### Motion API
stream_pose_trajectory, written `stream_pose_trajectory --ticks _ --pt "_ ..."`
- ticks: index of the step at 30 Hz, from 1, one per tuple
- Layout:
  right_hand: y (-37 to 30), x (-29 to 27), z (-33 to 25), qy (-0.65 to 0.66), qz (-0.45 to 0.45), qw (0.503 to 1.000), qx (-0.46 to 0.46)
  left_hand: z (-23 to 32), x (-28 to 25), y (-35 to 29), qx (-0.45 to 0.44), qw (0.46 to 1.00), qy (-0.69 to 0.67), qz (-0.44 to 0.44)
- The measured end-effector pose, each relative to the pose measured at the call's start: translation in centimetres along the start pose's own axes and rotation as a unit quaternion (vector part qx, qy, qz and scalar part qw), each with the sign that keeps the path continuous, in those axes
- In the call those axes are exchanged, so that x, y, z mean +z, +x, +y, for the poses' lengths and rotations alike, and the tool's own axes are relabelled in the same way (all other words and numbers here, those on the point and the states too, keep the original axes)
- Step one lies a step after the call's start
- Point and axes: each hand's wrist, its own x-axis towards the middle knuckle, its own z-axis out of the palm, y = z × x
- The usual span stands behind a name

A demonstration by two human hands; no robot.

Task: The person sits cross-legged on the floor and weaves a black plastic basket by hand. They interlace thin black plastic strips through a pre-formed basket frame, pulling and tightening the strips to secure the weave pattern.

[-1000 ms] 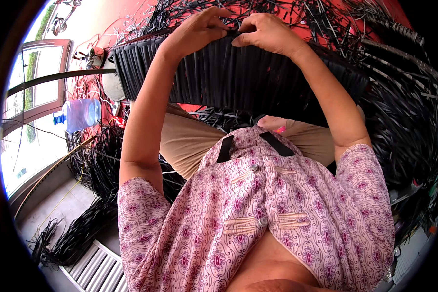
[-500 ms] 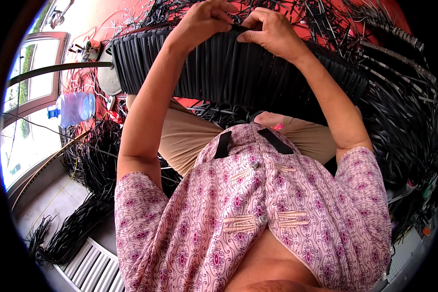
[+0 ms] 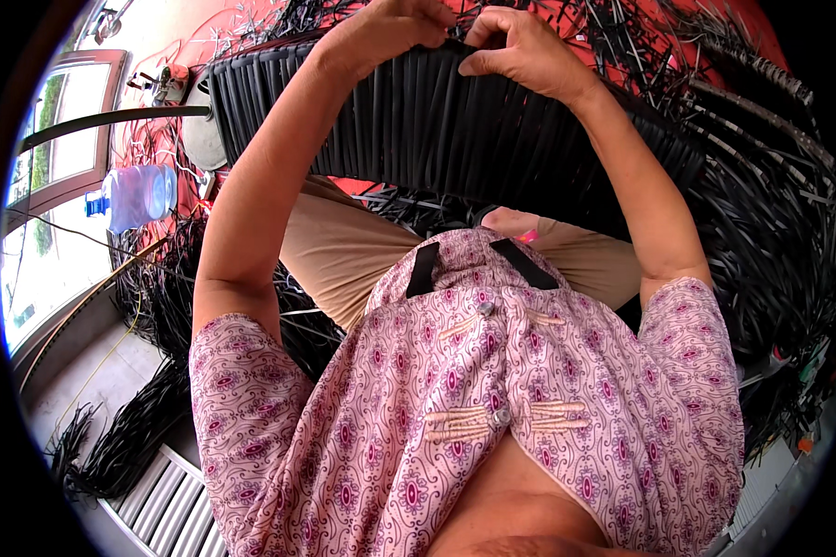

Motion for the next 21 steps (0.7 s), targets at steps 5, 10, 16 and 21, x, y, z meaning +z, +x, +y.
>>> stream_pose_trajectory --ticks 5,10,16,21 --pt "-0.4 0.2 -0.3 -0.051 0.026 0.996 -0.063 -0.2 -0.4 0.0 0.024 0.999 -0.004 -0.026" --pt "-0.7 0.6 0.1 -0.092 0.063 0.985 -0.134 0.2 -0.3 -0.6 0.086 0.994 0.055 -0.033" --pt "-1.1 0.9 -0.5 -0.149 0.088 0.972 -0.156 0.2 -0.2 -1.4 0.064 0.993 0.095 -0.023" --pt "-1.2 -0.4 -2.3 -0.139 0.052 0.975 -0.166 0.9 -0.8 -1.1 0.037 0.994 0.092 -0.045"
